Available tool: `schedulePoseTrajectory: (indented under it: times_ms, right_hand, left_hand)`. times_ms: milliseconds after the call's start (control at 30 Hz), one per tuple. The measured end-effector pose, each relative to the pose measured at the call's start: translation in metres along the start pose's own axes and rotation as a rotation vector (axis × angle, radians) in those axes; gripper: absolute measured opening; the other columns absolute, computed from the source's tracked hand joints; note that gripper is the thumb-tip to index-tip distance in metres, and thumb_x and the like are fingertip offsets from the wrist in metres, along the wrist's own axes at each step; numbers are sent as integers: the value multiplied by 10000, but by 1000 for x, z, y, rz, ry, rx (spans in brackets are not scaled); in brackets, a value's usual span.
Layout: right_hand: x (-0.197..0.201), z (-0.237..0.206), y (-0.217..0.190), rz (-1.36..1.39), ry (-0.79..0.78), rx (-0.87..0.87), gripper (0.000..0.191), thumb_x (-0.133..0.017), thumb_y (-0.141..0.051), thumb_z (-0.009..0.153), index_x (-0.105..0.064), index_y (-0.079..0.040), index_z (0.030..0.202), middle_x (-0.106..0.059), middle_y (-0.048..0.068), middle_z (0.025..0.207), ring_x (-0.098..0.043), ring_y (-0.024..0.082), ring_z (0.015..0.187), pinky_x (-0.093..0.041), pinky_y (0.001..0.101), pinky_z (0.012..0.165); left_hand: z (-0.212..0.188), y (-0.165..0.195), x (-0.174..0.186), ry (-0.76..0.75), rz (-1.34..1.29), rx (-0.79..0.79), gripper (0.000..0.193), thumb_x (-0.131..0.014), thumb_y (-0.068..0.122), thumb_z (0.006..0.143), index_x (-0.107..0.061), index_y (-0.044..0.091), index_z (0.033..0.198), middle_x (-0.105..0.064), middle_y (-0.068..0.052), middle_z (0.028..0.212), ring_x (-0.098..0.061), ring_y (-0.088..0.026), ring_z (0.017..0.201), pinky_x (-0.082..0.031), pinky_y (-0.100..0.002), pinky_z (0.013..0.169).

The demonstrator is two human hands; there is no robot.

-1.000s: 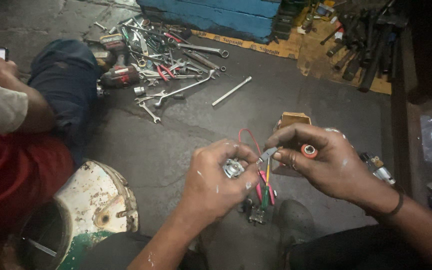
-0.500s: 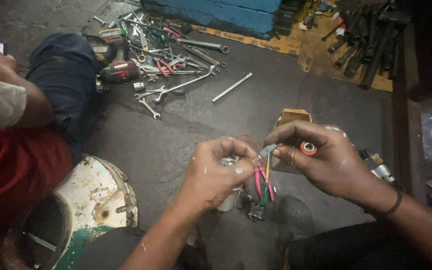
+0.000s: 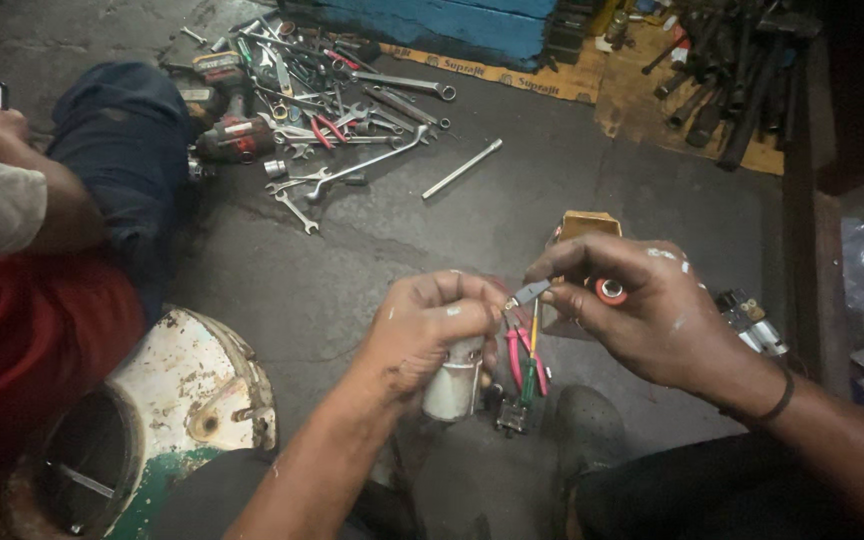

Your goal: The person uses a screwdriver to remove screws from a small electric motor held in their left hand. They then attach a red wire to the motor's terminal and secure it. The person continues to manipulate the motor and its components, using the screwdriver to adjust internal parts.

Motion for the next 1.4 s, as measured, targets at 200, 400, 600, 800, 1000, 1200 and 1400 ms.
schedulePoseTrajectory:
  times_ms: [200,400,600,800,1000,1200,1400]
  right_hand:
    - [-4,0,12,39,-16,-74,198,-723,-54,873,-703,-54,1069,-768,41,1054,-787,138,911,-627,268,740]
    - [-7,-3,21,-10,-16,-116,199,-756,-115,860,-713,-76,1050,-774,48,1000,-778,143,848,-638,318,706]
    - [-11,0,37,-71,-56,-207,285,-765,-172,854,-641,-69,1088,-727,62,1078,-741,156,973,-639,330,791]
    - [-11,0,45,-76,-57,-275,292,-762,-197,860,-611,-56,1066,-698,70,1108,-736,178,1003,-646,329,799]
    - [-19,-3,57,-175,-178,-225,154,-778,-225,909,-697,-96,893,-710,43,1012,-753,151,933,-614,355,789]
    - [0,-10,50,304,-134,-792,194,-749,-207,843,-635,-99,958,-703,71,1010,-739,208,863,-643,403,652]
    - [-10,-6,33,784,-125,-602,227,-719,-49,872,-636,-66,1083,-706,112,1131,-717,322,945,-676,541,756]
  left_hand:
    - [1,-1,11,185,-89,70,185,-675,191,814,-615,38,898,-650,-100,691,-639,-212,510,-549,-369,435]
    - [2,-8,26,318,-318,138,211,-667,259,823,-571,103,929,-629,-68,724,-627,-219,555,-559,-418,491]
    - [6,-9,40,361,-402,58,179,-669,228,844,-557,117,930,-611,-54,734,-635,-209,623,-599,-414,598]
    - [11,-6,50,358,-603,-4,122,-645,132,894,-569,46,935,-601,-87,760,-646,-228,668,-623,-445,779]
    - [4,-4,53,451,-598,-8,130,-558,188,926,-539,61,949,-590,-109,743,-645,-239,689,-634,-523,851]
    - [3,-1,51,468,-719,25,278,-499,304,953,-509,30,1001,-637,-163,840,-687,-314,780,-617,-511,834]
    - [-2,-9,52,552,-716,63,410,-478,413,936,-587,39,1063,-666,-131,885,-668,-293,767,-565,-446,680]
Point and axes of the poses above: each hand's wrist, its own z-axis towards the middle knuckle, its own x-axis out of the back of the hand, y = z × x, the point moved 5 cm from there along z, towards the middle knuckle
